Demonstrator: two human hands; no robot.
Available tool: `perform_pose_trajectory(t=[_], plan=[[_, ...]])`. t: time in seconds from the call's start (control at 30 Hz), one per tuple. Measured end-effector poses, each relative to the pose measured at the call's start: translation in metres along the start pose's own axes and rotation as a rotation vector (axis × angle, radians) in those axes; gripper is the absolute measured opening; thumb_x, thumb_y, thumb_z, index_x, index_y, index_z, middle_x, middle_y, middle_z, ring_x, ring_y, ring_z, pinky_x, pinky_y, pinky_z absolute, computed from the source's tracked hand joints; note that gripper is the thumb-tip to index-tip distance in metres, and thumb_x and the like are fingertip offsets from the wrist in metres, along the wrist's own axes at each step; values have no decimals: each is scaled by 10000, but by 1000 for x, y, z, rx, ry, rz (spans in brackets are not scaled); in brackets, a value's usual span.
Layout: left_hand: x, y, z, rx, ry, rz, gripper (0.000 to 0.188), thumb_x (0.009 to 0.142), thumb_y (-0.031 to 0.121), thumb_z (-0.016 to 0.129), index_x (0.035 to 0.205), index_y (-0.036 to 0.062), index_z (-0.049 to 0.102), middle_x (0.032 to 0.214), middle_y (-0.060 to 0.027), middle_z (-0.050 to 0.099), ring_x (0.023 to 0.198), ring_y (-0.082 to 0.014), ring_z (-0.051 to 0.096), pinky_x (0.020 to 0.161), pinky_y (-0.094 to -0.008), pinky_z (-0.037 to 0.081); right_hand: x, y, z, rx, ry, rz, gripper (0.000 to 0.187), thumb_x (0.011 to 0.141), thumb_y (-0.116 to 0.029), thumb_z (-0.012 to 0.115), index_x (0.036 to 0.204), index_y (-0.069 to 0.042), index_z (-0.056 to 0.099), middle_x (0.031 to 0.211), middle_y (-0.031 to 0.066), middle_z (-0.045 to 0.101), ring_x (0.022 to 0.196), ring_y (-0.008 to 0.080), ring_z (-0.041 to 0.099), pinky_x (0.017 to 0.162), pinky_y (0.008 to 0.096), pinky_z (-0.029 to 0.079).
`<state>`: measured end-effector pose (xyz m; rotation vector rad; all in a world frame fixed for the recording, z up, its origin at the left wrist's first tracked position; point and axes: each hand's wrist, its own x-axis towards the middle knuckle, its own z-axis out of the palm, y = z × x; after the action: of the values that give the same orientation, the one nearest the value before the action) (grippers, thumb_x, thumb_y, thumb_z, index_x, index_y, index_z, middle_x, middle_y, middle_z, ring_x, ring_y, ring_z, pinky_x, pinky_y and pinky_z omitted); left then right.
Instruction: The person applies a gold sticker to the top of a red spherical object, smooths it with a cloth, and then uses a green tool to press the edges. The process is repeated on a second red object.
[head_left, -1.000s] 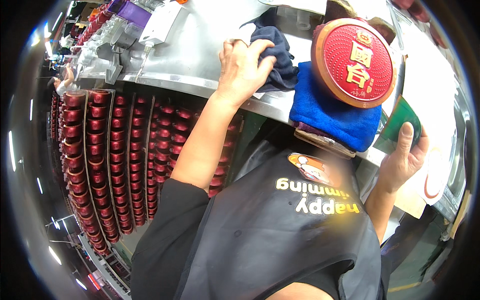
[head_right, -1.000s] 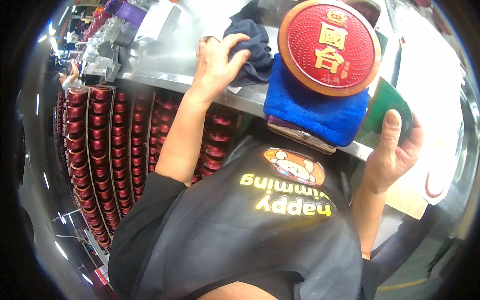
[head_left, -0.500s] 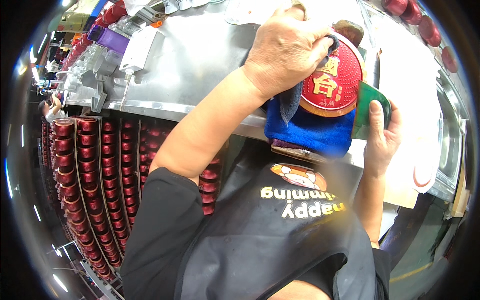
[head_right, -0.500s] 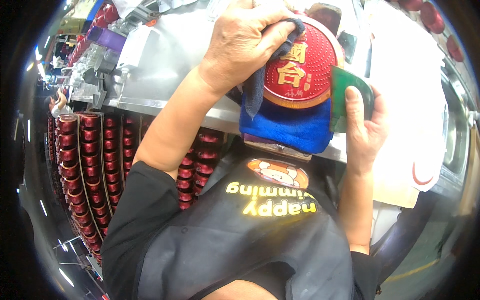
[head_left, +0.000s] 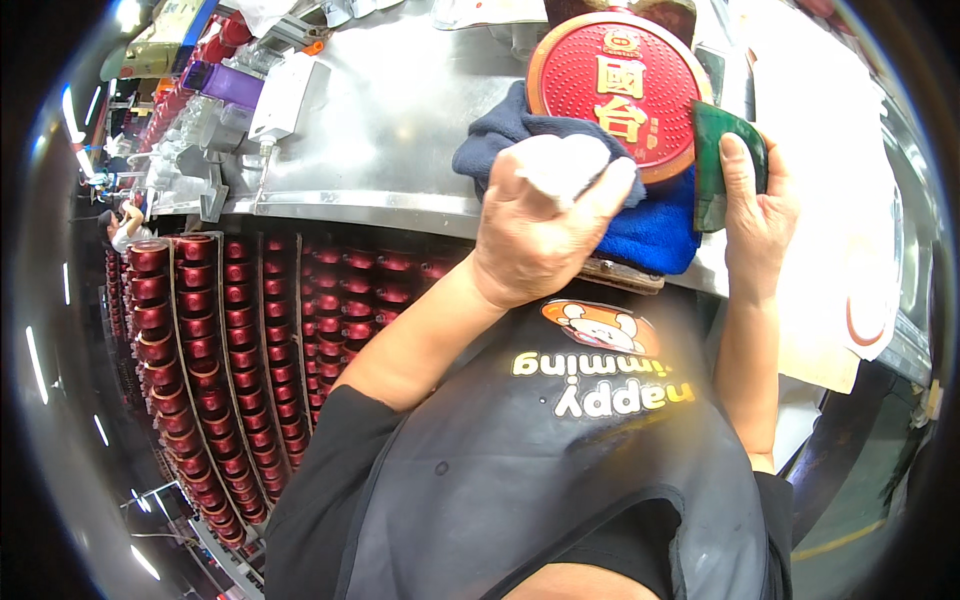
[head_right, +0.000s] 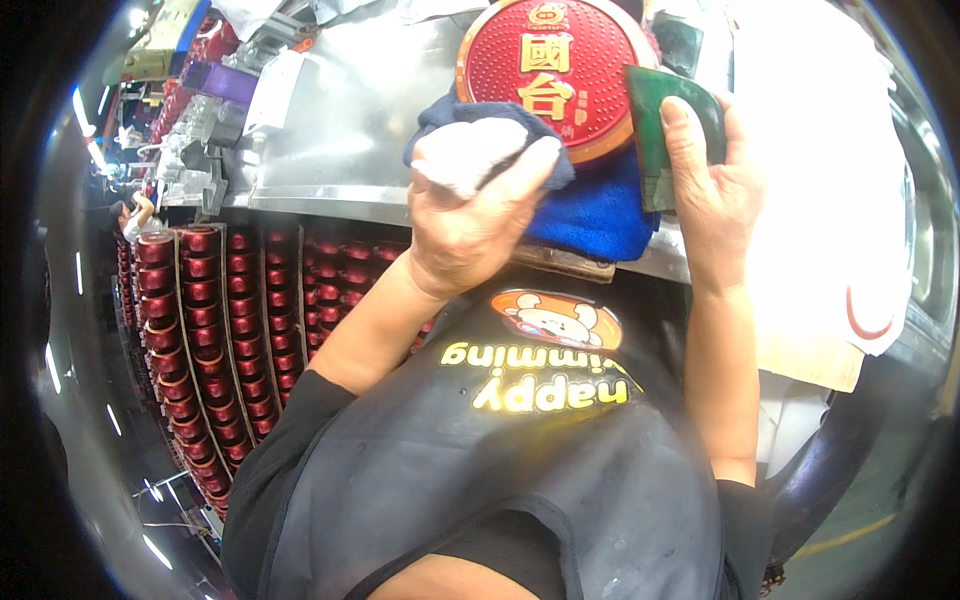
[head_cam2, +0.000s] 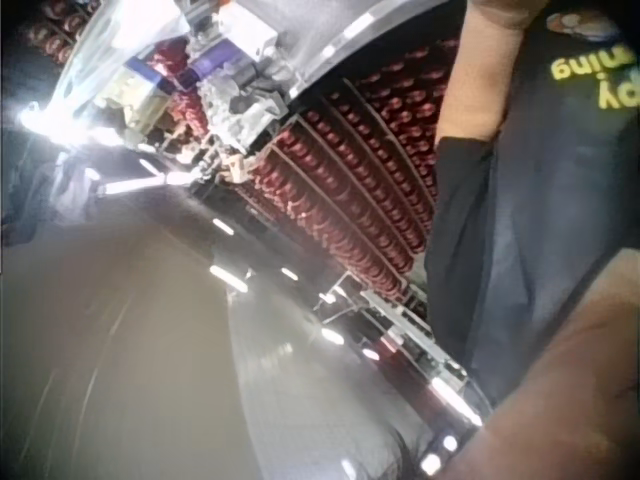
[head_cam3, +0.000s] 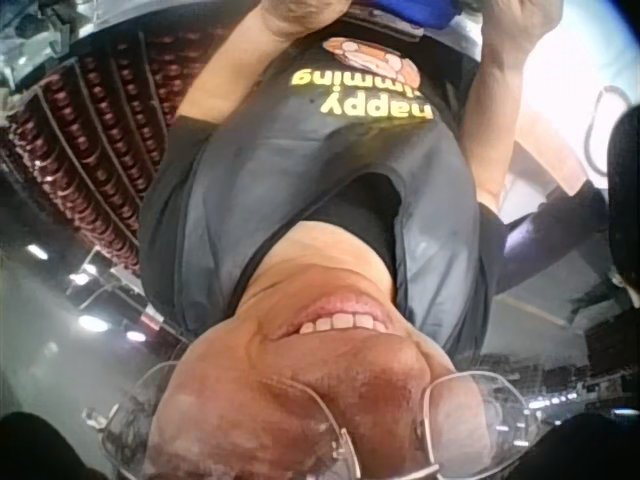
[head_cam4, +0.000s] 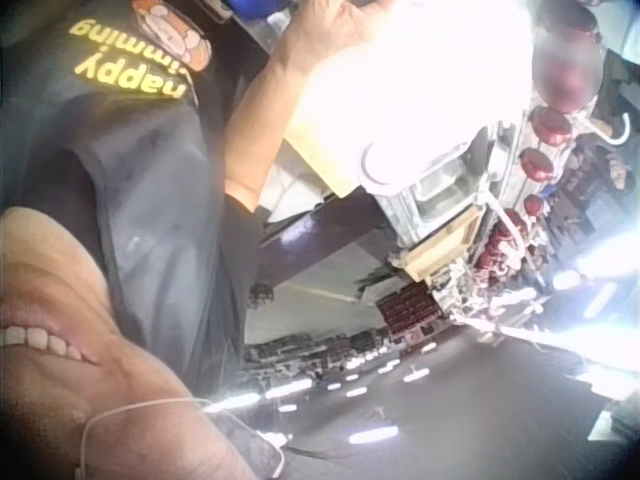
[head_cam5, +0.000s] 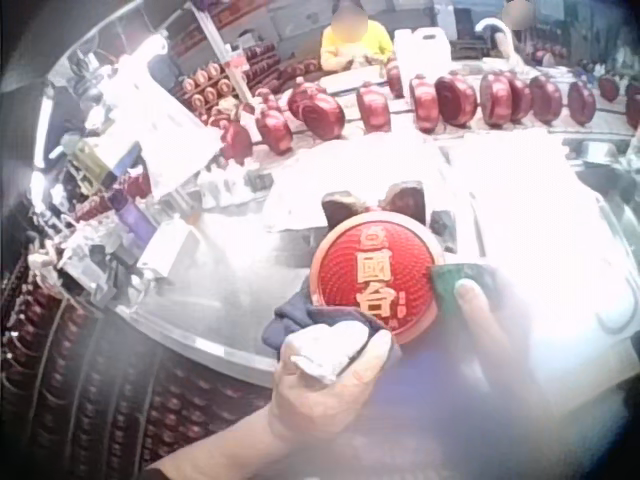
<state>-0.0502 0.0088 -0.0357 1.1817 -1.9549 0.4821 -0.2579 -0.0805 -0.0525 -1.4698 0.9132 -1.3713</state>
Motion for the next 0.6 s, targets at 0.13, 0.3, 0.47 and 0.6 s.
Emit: perform_pose_trajectory(t=[0.13, 0.3, 0.47, 0.6], plan=[[29, 14, 12, 88, -115, 215, 288, 749, 189, 645, 998, 75, 734, 1102, -52, 648, 1007, -269, 610, 826, -377, 516, -4, 2, -3, 14, 45, 6, 242, 1040, -171, 693, 1192, 17, 681, 1008, 23, 715, 870, 62, 628, 784, 208, 520], [84, 13, 23, 101, -311, 325, 138, 744, 187, 644, 800, 84, 718, 964, -45, 611, 943, -229, 579, 722, -325, 506, -12, 5, -11, 348, 151, 170, 255, 1024, -125, 703, 1225, 25, 656, 1061, 63, 729, 900, 95, 662, 808, 237, 540], [141, -40, 38, 81, -497, 212, 117, 874, 148, 666, 944, 59, 696, 924, -132, 665, 882, -319, 631, 820, -414, 529, -18, 3, -18, 398, 168, 213, 241, 1036, -123, 683, 1217, 31, 651, 1078, 72, 727, 937, 107, 661, 850, 248, 535], [141, -85, 26, -1, -389, 131, 119, 939, 159, 651, 932, 41, 668, 885, -155, 632, 848, -320, 645, 745, -432, 532, -18, -2, -16, 292, 150, 232, 242, 1046, -138, 669, 1231, 13, 634, 1081, 57, 719, 938, 99, 664, 846, 241, 540]])
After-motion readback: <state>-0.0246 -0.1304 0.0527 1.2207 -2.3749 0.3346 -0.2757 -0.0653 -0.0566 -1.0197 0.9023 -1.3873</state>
